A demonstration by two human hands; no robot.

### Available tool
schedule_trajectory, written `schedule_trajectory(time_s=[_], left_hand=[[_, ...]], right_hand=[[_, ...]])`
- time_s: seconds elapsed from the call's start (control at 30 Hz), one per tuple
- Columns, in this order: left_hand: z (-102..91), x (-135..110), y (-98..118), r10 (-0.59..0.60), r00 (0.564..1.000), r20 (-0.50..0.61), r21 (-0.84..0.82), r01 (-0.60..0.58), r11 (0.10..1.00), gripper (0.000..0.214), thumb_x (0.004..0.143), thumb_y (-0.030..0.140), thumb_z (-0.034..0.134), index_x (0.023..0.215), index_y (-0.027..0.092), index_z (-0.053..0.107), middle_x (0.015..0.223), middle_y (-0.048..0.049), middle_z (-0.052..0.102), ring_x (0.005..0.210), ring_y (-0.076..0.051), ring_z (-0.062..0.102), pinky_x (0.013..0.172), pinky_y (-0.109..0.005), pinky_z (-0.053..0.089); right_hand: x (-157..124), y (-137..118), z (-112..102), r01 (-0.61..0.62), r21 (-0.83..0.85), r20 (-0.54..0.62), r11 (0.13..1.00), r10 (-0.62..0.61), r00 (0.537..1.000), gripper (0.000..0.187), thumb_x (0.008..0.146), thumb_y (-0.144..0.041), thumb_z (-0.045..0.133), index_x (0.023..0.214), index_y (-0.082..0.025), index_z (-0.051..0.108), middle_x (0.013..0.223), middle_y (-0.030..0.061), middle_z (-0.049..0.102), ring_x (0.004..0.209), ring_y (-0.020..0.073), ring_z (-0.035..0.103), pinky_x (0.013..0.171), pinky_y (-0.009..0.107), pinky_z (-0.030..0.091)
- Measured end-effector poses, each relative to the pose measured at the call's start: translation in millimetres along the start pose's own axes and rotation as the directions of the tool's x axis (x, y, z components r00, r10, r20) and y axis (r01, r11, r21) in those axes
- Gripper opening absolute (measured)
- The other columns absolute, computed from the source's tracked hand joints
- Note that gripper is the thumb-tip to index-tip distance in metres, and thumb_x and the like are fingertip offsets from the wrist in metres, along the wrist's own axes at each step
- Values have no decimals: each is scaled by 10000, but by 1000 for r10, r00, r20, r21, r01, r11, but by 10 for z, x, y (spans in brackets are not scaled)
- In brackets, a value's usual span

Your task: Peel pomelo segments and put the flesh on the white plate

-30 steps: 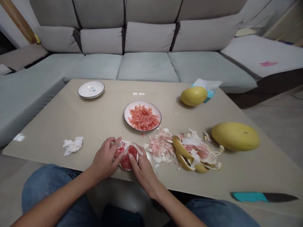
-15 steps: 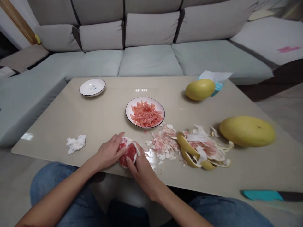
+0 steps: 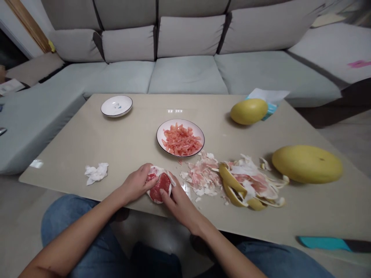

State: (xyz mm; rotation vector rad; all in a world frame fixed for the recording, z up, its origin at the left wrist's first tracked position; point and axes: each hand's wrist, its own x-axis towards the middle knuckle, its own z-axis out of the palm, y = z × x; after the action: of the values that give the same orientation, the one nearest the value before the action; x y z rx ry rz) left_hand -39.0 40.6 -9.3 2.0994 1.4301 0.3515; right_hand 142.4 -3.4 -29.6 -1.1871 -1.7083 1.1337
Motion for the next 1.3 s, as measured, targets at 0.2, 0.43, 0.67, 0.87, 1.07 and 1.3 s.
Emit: schedule_trajectory(time_s=[0.2, 0.43, 0.67, 0.87, 1.07, 1.3], left_hand=[[-47, -100, 20, 28, 1000, 11, -150, -26, 988, 559, 903, 454, 473, 1381, 183, 369, 1383, -145, 484, 1234, -281, 476, 1045, -416, 359], [-221, -119, 36, -105, 958, 266, -600, 250, 760, 601, 902, 562, 390, 1443, 308, 330, 1213, -106, 598, 810, -220, 638, 539, -274, 534], [-13, -101, 57, -190, 967, 172, -643, 256, 722, 490, 873, 588, 425, 1170, 215, 538, 773, -18, 594, 543, -155, 549, 384, -222, 418], [79, -166, 116, -165, 982, -94, -548, 87, 832, 375, 882, 500, 479, 1080, 192, 560, 984, -78, 638, 902, -241, 595, 808, -362, 499], [40, -115, 136, -260, 954, 149, -704, 287, 650, 550, 865, 597, 435, 1244, 203, 489, 802, -42, 618, 590, -181, 582, 354, -213, 398], [27, -99, 61, -301, 936, 184, -794, 322, 515, 526, 844, 586, 497, 1203, 203, 532, 749, -24, 617, 563, -155, 593, 353, -188, 449]], right_hand=[[-33, 61, -62, 37, 16, 31, 999, -37, 999, 507, 909, -290, 501, 1393, -200, 382, 1357, 109, 499, 1259, 243, 452, 1097, 447, 320], [47, 37, -268, 52, 12, 159, 999, -53, 986, 525, 907, -332, 534, 1408, -256, 395, 1412, 69, 473, 1299, 247, 430, 1112, 449, 308], [83, -42, -257, -72, -139, -3, 988, 72, 997, 456, 899, -373, 549, 1326, -234, 468, 1350, 94, 514, 1243, 262, 471, 1072, 461, 339], [47, -74, -128, -104, -291, -120, 951, 71, 990, 323, 872, -361, 561, 1154, -204, 546, 986, 92, 621, 896, 259, 597, 816, 416, 484], [37, -4, -85, 10, -292, -147, 957, -55, 988, 579, 853, -281, 583, 1368, -200, 332, 1279, 144, 494, 1153, 276, 498, 955, 448, 435], [-95, -134, -265, 71, -408, -233, 910, -179, 956, 270, 883, -227, 535, 1149, -201, 495, 1003, 88, 566, 852, 209, 556, 770, 370, 487]])
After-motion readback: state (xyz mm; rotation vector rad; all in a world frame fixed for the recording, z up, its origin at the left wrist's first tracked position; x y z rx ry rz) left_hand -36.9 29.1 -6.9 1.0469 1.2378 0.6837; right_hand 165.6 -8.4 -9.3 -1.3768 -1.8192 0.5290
